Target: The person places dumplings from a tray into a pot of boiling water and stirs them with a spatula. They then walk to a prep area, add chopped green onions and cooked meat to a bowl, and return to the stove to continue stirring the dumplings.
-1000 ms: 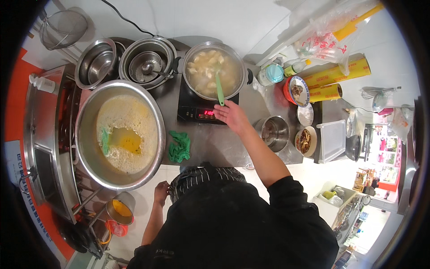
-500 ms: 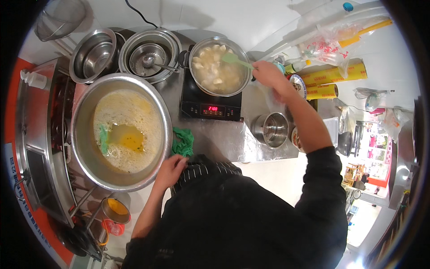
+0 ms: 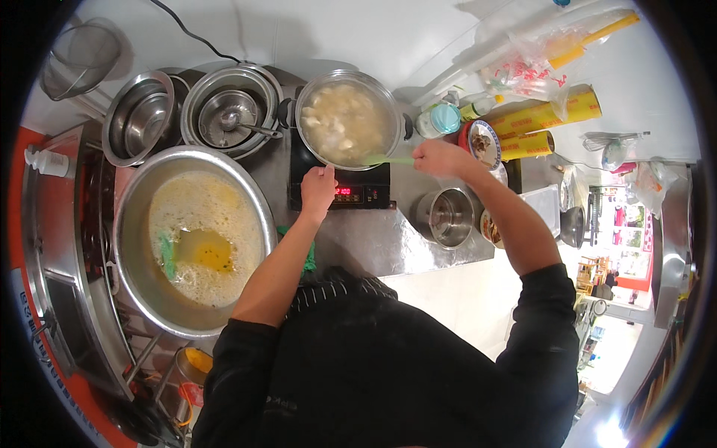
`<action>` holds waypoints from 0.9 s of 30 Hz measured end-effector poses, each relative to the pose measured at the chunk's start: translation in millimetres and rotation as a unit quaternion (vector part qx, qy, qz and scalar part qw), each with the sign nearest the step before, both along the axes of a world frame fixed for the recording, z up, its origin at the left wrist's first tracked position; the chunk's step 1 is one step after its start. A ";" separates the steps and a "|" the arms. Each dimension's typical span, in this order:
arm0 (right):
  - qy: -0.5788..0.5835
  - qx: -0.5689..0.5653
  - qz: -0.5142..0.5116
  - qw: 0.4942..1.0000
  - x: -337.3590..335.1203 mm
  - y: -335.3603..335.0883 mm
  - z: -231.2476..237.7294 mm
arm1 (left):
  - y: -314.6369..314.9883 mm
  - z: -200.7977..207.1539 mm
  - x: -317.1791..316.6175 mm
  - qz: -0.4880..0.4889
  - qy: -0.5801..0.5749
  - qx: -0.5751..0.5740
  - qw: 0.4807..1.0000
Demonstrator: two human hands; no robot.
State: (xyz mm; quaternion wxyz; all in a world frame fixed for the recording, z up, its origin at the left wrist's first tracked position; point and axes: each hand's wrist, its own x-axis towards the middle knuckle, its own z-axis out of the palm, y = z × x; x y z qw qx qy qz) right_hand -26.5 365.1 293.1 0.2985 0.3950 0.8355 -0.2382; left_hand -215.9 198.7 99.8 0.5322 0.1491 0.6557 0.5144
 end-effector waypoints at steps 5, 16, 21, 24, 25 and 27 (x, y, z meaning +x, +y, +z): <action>0.105 0.031 -0.073 0.991 18.8 -35.4 -44.2 | 19.7 -24.1 -1.9 -0.017 0.103 -0.039 0.994; 0.230 0.119 -0.160 0.952 -31.1 -38.4 -124.8 | 22.7 -28.2 -3.2 -0.015 0.144 -0.044 0.988; 0.307 0.159 -0.142 0.928 -54.1 -20.6 -135.1 | 14.1 -4.2 -2.5 0.010 0.013 -0.026 1.000; 0.302 0.204 -0.108 0.925 -55.5 -9.1 -123.9 | 8.3 4.8 -0.7 0.031 -0.035 -0.016 0.999; 0.290 0.220 -0.092 0.927 -52.9 -5.0 -115.5 | 5.5 6.7 -0.4 0.034 -0.046 -0.020 0.998; 0.258 0.196 -0.068 0.944 -42.6 3.4 -92.3 | -2.9 10.3 1.0 0.034 -0.044 -0.028 0.998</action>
